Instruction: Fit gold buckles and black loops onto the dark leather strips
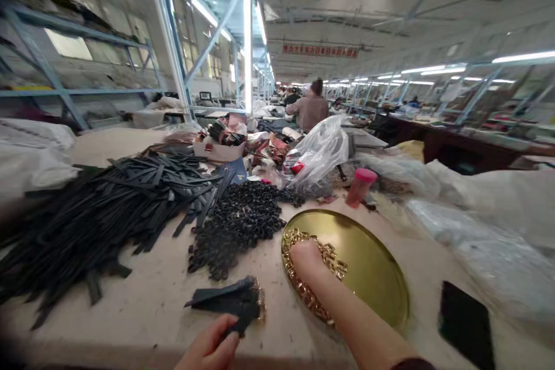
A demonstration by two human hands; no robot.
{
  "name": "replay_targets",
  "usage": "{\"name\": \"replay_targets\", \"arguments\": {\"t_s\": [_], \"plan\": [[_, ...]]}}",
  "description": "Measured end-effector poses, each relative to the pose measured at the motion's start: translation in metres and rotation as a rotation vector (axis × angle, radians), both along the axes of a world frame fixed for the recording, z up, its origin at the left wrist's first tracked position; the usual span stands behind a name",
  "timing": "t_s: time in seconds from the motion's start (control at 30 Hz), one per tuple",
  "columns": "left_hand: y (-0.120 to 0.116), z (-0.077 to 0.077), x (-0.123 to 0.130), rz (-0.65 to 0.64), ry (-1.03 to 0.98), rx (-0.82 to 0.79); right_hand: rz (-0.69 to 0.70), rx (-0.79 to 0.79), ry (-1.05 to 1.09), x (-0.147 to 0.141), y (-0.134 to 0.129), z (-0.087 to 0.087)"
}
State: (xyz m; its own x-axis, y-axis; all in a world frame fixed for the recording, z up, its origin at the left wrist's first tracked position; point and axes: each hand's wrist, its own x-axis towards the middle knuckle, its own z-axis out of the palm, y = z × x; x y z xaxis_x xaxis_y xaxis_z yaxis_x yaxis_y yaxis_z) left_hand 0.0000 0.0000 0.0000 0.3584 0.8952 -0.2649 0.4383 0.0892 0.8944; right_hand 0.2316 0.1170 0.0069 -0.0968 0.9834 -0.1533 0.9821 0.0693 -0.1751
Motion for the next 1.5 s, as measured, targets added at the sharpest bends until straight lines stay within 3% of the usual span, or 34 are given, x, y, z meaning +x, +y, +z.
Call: {"name": "replay_targets", "arguments": {"t_s": [0.13, 0.27, 0.33, 0.47, 0.57, 0.67, 0.73, 0.87, 1.07, 1.23, 1.37, 1.5], "plan": [[0.004, -0.005, -0.004, 0.068, -0.044, -0.081, -0.025, 0.046, 0.091, 0.013, -0.001, 0.015], [0.015, 0.007, 0.010, 0.153, -0.175, -0.150, 0.028, -0.035, 0.301, 0.003, -0.026, 0.020], [0.023, 0.014, 0.017, 0.182, -0.214, -0.158, 0.053, -0.170, 0.541, -0.011, -0.045, 0.019], [0.033, 0.023, 0.022, 0.157, -0.193, -0.127, -0.033, -0.620, 1.308, -0.041, -0.076, 0.015], [0.032, 0.026, 0.015, 0.118, -0.114, -0.150, -0.049, -0.838, 1.506, -0.055, -0.086, 0.010], [0.027, 0.030, 0.008, 0.124, -0.079, -0.225, -0.040, -0.936, 1.622, -0.061, -0.092, 0.006], [0.024, 0.032, 0.006, 0.127, -0.080, -0.218, -0.030, -0.897, 1.675, -0.066, -0.095, 0.004], [0.021, 0.034, 0.004, 0.119, -0.043, -0.053, -0.076, -0.732, 1.718, -0.076, -0.103, -0.001], [0.015, 0.032, 0.001, 0.074, 0.020, 0.063, -0.267, -0.738, 1.943, -0.085, -0.113, -0.013], [-0.002, 0.023, -0.010, 0.079, 0.015, 0.030, -0.439, -0.578, 2.023, -0.083, -0.116, -0.010], [-0.016, 0.013, -0.014, 0.038, 0.059, -0.034, -0.481, -0.490, 2.081, -0.089, -0.118, -0.010], [-0.020, 0.013, -0.012, 0.029, 0.055, -0.052, -0.577, -0.429, 2.103, -0.097, -0.121, -0.011]]}}
